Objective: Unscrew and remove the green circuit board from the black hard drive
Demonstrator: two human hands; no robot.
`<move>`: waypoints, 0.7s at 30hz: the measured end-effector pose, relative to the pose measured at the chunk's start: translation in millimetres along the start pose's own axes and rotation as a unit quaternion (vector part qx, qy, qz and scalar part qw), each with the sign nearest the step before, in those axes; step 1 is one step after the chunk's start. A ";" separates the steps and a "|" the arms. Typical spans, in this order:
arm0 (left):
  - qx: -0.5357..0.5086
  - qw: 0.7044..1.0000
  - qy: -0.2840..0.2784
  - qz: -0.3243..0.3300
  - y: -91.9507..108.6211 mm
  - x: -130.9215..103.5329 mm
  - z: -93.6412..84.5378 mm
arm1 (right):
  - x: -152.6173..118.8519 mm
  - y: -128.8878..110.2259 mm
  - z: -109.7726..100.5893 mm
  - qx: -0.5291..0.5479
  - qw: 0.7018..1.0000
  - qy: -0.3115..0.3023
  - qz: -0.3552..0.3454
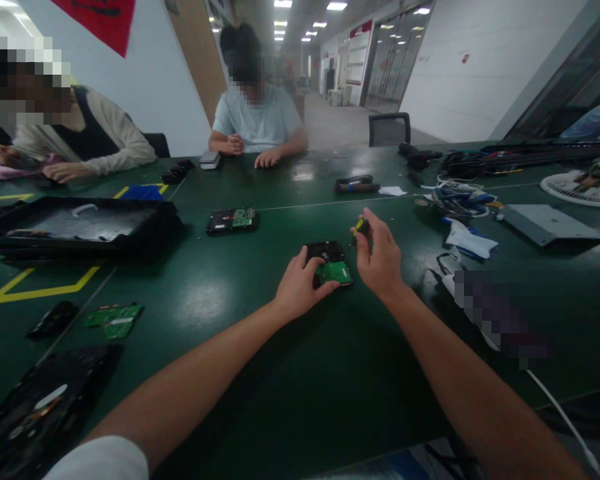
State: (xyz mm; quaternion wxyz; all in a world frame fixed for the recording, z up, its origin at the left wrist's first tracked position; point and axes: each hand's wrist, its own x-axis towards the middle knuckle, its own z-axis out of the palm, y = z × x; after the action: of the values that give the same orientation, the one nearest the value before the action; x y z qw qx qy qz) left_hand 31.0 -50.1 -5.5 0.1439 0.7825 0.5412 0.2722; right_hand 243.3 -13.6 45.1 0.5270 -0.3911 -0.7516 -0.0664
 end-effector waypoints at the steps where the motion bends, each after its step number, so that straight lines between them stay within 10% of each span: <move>1: 0.001 1.000 -0.001 0.001 0.0 -0.1 -0.1 | -0.8 0.6 -0.1 0.005 1.000 0.000 0.004; 21: 0.007 1.000 -0.001 0.006 1.0 -0.3 -1.0 | -3.5 3.4 -4.0 -0.027 0.998 0.032 0.037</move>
State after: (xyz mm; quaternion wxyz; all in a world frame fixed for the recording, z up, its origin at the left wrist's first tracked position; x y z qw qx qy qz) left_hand 31.1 -50.8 -4.3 0.1374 0.7872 0.5382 0.2679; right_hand 249.0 -15.1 42.9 0.5420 -0.4304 -0.7173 -0.0801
